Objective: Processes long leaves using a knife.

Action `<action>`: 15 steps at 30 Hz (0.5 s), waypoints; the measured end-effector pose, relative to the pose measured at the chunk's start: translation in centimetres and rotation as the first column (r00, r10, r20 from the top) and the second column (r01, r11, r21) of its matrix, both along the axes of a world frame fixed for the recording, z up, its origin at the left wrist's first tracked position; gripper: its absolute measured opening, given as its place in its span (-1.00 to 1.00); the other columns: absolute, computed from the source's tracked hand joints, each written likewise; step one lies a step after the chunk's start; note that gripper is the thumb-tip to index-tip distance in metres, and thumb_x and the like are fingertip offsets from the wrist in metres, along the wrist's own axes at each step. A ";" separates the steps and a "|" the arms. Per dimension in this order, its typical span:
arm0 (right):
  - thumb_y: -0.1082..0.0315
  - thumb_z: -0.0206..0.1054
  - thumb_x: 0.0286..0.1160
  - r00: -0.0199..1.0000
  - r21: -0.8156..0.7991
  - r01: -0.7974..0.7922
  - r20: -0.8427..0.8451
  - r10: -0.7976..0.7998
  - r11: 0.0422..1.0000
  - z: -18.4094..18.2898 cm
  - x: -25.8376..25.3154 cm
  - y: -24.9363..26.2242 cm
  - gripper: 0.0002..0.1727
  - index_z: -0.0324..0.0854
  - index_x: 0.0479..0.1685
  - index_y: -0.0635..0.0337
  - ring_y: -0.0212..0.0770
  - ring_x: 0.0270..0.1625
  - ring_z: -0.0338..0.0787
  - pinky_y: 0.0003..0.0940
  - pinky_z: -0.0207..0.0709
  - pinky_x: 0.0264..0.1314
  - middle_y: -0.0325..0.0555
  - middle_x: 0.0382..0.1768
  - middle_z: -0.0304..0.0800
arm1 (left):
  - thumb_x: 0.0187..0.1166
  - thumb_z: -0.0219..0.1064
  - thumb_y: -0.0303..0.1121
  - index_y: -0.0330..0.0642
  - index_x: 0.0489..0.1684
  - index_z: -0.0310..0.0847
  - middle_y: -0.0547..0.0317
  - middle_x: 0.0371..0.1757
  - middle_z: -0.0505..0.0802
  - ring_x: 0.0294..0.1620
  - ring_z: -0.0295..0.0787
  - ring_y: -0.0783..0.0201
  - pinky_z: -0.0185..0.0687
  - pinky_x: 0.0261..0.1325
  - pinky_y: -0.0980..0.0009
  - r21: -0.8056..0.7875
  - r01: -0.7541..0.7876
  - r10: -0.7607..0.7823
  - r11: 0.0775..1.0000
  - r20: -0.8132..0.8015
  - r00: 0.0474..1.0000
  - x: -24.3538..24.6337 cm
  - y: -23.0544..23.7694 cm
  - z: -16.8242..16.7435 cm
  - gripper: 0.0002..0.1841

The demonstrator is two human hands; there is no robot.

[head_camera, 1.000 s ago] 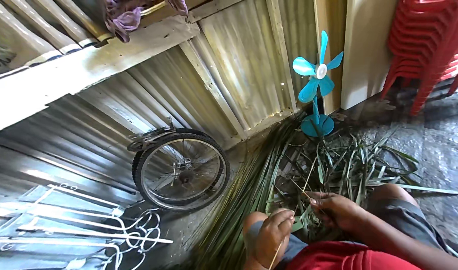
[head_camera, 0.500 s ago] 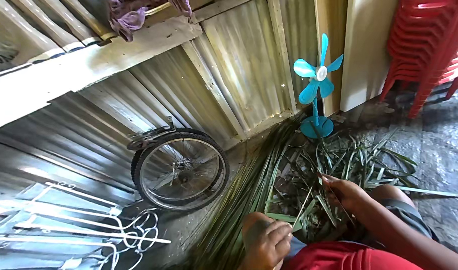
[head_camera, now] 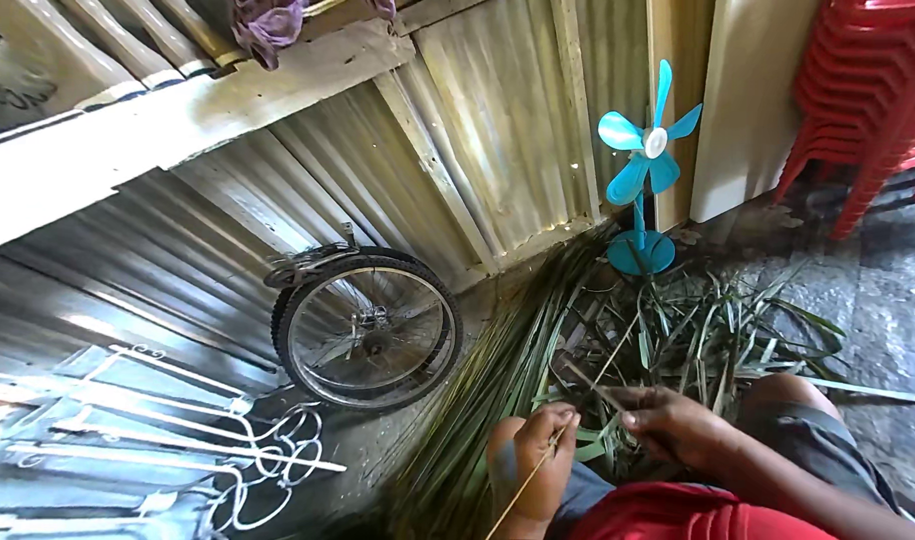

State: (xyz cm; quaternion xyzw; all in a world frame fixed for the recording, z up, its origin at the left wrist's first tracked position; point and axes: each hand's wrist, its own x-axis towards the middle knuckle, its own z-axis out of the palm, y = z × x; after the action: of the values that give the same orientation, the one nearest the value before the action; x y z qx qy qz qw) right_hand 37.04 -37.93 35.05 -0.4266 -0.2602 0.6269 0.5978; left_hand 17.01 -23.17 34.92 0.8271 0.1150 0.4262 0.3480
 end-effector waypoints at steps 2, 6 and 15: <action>0.33 0.42 0.43 0.999 0.024 -0.033 -0.031 0.034 0.999 0.4 -1.1 0.3 -0.36 0.49 0.60 0.02 -0.47 -0.67 0.43 -0.52 0.38 -0.65 -0.26 -0.42 0.67 | 0.38 0.50 -0.58 -0.30 -0.34 0.77 0.12 -0.17 0.92 -0.10 0.90 0.35 0.87 0.07 0.42 -0.061 0.009 -0.008 0.998 0.028 1.000 1.2 -0.8 0.3 -0.96; 0.34 0.40 0.44 0.991 0.040 -0.035 -0.131 0.041 0.999 0.2 -1.3 0.3 -0.34 0.46 0.64 0.00 -0.45 -0.67 0.45 -0.51 0.41 -0.62 -0.25 -0.46 0.66 | 0.36 0.50 -0.62 -0.28 -0.35 0.73 0.12 -0.18 0.91 -0.14 0.90 0.33 0.88 0.03 0.38 -0.123 0.043 -0.040 0.991 0.029 0.999 1.8 -1.1 -0.4 -0.92; 0.22 0.14 0.64 0.967 -0.107 0.191 -0.151 -0.206 0.976 -1.5 1.8 0.5 -0.51 0.42 0.57 -0.05 -0.49 -0.69 0.39 -0.56 0.34 -0.69 -0.37 -0.57 0.50 | 0.62 0.38 -0.50 -0.30 -0.33 0.69 -0.02 0.06 0.90 0.21 0.86 0.18 0.78 0.37 0.26 0.101 0.238 -0.231 0.966 -0.073 0.970 -1.3 -0.8 0.3 -0.89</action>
State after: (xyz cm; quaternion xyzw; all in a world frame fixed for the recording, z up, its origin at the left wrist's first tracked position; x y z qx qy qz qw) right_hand 38.83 -37.40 33.52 -0.4254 -0.1382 0.6075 0.6564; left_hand 15.70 -23.99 35.20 0.8652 0.0034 0.3622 0.3467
